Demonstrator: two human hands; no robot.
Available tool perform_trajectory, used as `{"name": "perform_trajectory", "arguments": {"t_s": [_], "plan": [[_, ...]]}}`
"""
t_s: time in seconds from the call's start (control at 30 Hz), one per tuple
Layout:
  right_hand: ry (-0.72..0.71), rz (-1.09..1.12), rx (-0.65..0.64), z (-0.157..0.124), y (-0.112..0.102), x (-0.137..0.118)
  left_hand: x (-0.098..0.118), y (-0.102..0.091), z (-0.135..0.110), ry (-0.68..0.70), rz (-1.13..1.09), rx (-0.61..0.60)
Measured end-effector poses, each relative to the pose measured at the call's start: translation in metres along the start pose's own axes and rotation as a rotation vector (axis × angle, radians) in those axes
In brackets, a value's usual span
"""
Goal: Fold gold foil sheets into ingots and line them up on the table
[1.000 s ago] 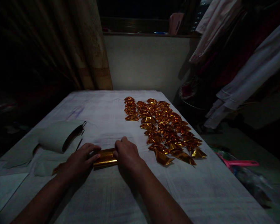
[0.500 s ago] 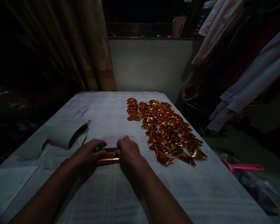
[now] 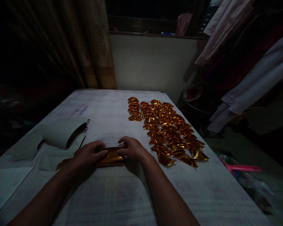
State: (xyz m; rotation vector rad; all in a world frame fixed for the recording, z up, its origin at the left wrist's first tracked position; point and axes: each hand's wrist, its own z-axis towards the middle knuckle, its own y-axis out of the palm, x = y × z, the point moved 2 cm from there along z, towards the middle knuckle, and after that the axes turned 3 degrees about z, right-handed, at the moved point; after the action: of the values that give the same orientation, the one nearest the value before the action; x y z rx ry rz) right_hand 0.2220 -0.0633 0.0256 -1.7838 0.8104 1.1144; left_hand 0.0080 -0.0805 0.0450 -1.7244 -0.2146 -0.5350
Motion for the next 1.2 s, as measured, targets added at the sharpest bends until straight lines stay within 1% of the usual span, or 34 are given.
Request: {"name": "perform_trajectory", "arguments": {"t_s": [0.07,0.17,0.33,0.5,0.7,0.87,1.07,1.2], "plan": [[0.038,0.159,-0.058,0.003,-0.002,0.006,-0.002,0.002,0.001,-0.012,-0.078,-0.012],[0.057,0.237,-0.078,0.005,-0.006,0.010,-0.004,0.003,0.003,-0.029,-0.198,-0.026],[0.026,0.219,-0.053,0.003,-0.007,0.007,-0.003,0.002,0.003,-0.024,-0.320,-0.036],[0.064,0.167,-0.047,0.001,-0.008,0.004,-0.006,0.002,0.004,-0.021,-0.409,-0.039],[0.074,0.144,-0.020,0.001,-0.010,0.006,-0.010,0.003,0.004,-0.013,-0.442,-0.029],[0.054,0.159,-0.014,0.001,-0.010,0.007,-0.011,0.003,0.005,-0.030,-0.447,-0.043],[0.056,0.162,-0.038,0.000,-0.012,0.005,-0.012,0.002,0.005,-0.025,-0.452,-0.034],[0.040,0.168,-0.015,0.002,-0.011,0.006,-0.013,0.002,0.005,-0.026,-0.490,-0.028]]}}
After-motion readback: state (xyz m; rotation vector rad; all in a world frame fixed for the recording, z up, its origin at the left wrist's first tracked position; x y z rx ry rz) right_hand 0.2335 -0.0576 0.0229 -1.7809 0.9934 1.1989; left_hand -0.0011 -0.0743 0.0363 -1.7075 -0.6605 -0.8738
